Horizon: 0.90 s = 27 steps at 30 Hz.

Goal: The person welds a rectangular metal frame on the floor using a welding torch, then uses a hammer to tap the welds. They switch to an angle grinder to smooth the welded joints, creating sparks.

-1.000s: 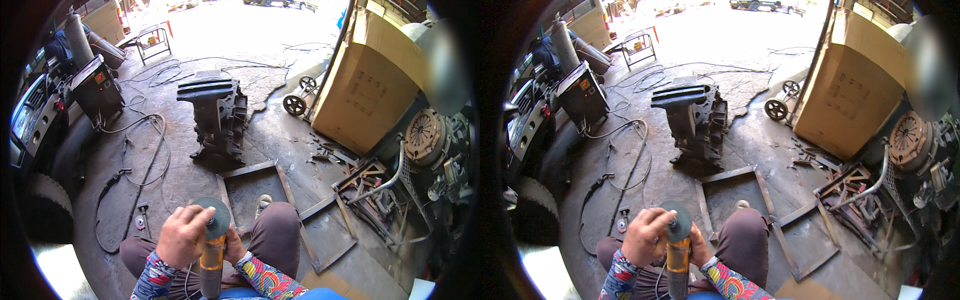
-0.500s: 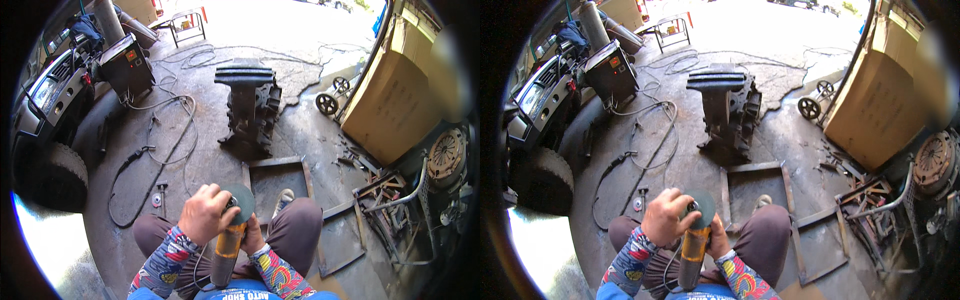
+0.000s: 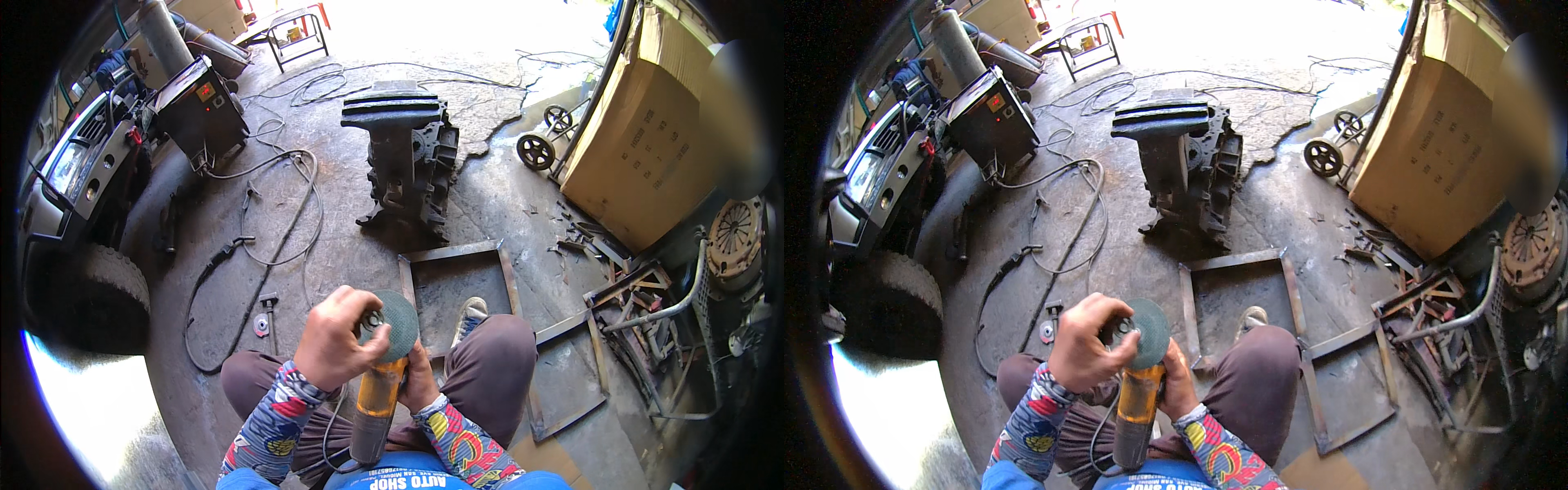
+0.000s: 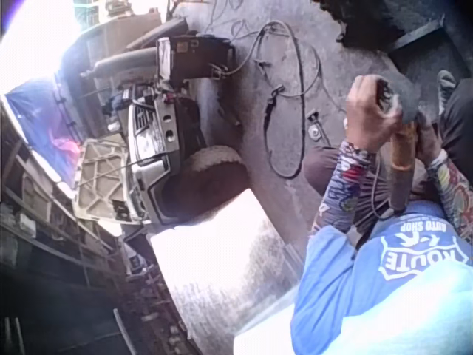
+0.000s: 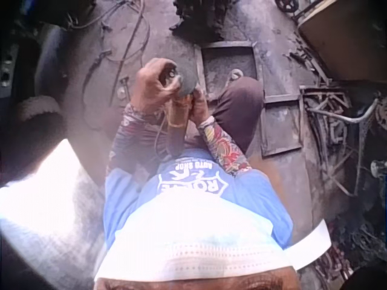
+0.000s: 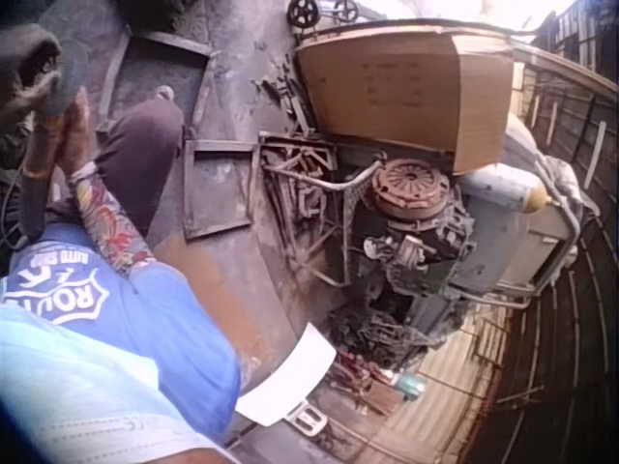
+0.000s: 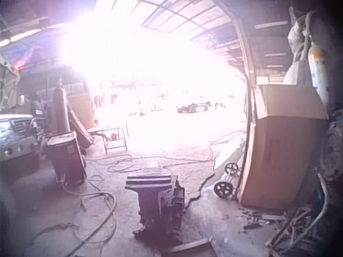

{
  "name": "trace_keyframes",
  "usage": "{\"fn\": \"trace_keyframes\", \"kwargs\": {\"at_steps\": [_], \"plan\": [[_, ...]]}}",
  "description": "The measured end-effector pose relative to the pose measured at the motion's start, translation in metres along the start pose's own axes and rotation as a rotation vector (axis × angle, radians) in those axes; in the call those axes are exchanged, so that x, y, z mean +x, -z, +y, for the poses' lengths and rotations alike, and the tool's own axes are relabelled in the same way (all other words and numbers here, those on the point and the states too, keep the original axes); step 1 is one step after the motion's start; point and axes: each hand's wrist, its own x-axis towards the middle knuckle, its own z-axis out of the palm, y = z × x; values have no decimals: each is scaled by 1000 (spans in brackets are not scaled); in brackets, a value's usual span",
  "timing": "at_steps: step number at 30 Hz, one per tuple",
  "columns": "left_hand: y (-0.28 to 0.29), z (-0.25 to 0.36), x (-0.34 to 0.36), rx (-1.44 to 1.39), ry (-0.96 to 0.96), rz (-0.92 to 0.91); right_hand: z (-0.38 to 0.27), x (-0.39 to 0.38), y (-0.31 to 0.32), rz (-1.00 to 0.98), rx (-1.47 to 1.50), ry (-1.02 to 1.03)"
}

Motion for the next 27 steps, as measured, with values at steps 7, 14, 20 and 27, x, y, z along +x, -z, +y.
{"fn": "trace_keyframes", "kwargs": {"at_steps": [7,14,20,27], "plan": [[0,-40,1,-711,642,-121,0,1,18,10,-1,-21],[3,-78,53,-1105,687,-84,-4,10,35,210,-18,-22],[0,-137,255,-1088,683,132,4,16,55,365,-31,24],[-4,-196,356,-810,655,195,5,23,66,529,-145,74]]}}
